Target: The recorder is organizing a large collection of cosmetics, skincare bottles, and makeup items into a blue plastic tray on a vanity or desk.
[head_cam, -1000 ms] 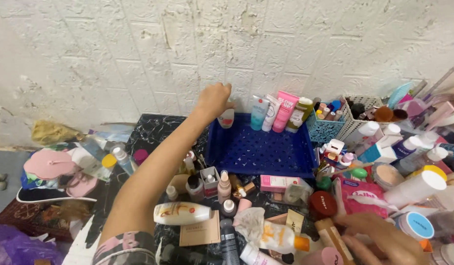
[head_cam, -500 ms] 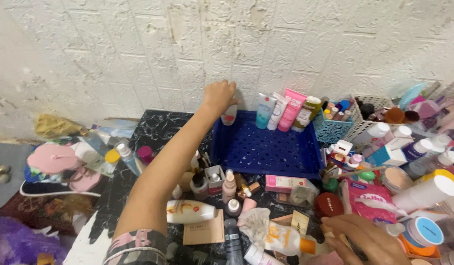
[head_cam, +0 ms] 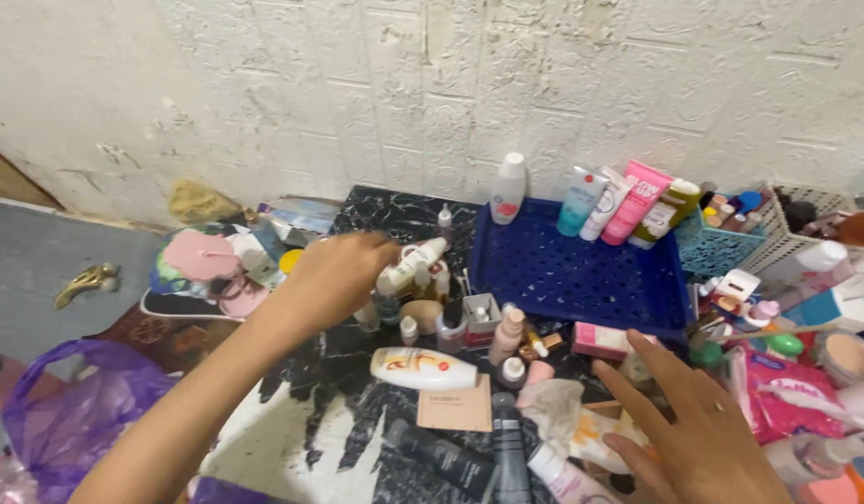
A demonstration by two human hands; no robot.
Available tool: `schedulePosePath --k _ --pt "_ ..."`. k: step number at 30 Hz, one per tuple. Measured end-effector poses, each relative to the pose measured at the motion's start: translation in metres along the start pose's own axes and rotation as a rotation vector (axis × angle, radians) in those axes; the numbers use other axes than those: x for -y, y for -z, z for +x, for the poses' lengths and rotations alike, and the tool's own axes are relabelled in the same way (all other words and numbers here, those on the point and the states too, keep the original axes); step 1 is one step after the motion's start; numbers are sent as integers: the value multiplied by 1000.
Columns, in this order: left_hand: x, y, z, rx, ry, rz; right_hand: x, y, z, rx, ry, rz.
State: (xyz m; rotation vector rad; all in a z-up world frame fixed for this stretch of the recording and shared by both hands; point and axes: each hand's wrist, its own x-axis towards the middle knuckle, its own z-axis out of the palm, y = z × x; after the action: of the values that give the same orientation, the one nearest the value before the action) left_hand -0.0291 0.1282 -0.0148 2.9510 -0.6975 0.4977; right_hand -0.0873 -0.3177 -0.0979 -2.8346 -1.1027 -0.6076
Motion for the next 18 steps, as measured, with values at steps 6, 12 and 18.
schedulePosePath --k 6,12,18 --pt "17 -23 -52 185 136 85 29 12 29 45 29 133" --pt "30 -34 -57 -112 -87 112 38 46 45 241 -64 216" --pt "-3 33 -40 -162 39 -327 11 56 21 162 -150 420"
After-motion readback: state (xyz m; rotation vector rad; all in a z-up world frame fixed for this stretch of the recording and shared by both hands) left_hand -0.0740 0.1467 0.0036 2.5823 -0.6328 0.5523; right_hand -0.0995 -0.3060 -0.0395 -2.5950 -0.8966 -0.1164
